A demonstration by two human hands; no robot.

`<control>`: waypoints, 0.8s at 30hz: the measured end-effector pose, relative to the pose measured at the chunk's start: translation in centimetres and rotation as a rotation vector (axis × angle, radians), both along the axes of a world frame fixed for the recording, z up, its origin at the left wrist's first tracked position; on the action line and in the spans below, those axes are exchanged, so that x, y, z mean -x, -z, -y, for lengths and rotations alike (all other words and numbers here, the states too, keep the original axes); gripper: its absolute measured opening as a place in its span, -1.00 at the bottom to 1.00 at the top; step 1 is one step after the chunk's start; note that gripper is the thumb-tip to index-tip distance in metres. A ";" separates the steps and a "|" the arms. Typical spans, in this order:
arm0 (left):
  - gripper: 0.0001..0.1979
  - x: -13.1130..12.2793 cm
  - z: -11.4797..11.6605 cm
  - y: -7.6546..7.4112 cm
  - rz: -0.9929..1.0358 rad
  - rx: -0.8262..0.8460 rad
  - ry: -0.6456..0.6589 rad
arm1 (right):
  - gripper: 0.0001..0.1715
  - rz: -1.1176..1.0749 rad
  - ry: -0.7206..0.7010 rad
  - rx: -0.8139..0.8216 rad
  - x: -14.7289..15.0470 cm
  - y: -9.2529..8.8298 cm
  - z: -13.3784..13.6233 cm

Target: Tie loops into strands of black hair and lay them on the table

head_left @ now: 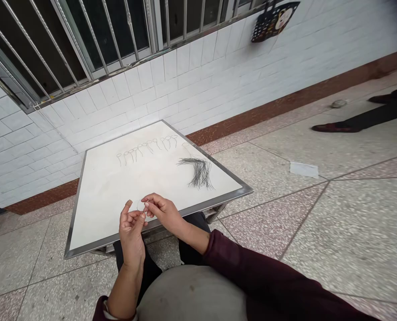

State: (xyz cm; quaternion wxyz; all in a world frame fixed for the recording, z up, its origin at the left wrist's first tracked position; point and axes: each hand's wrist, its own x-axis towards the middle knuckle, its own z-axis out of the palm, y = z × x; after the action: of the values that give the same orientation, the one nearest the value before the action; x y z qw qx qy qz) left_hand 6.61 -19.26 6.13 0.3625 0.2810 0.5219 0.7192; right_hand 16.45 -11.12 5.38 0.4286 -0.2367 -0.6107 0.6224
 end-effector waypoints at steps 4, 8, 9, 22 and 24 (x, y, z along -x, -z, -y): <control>-0.37 0.1 0.1 -0.3 0.064 -0.006 -0.002 | -0.71 0.014 0.001 -0.041 0.2 0.0 0.3; -0.41 0.2 0.2 -0.4 0.085 -0.009 0.029 | -0.69 -0.004 0.012 -0.026 0.3 -0.1 0.5; -0.42 0.1 0.2 -0.4 0.090 -0.011 0.039 | -0.68 -0.016 0.005 -0.014 0.3 -0.1 0.6; -0.43 -0.3 0.7 -0.3 0.027 -0.013 0.000 | -0.63 -0.030 0.011 0.006 -0.1 -0.2 0.9; -0.44 -0.1 0.8 -0.4 0.017 -0.031 0.008 | -0.64 -0.001 0.032 -0.040 -0.3 -0.3 0.7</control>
State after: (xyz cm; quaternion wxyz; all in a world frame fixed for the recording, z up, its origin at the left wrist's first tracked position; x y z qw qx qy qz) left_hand 6.68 -20.08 6.54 0.3653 0.2823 0.5065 0.7283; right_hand 16.74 -11.86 5.66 0.4435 -0.2373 -0.6188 0.6034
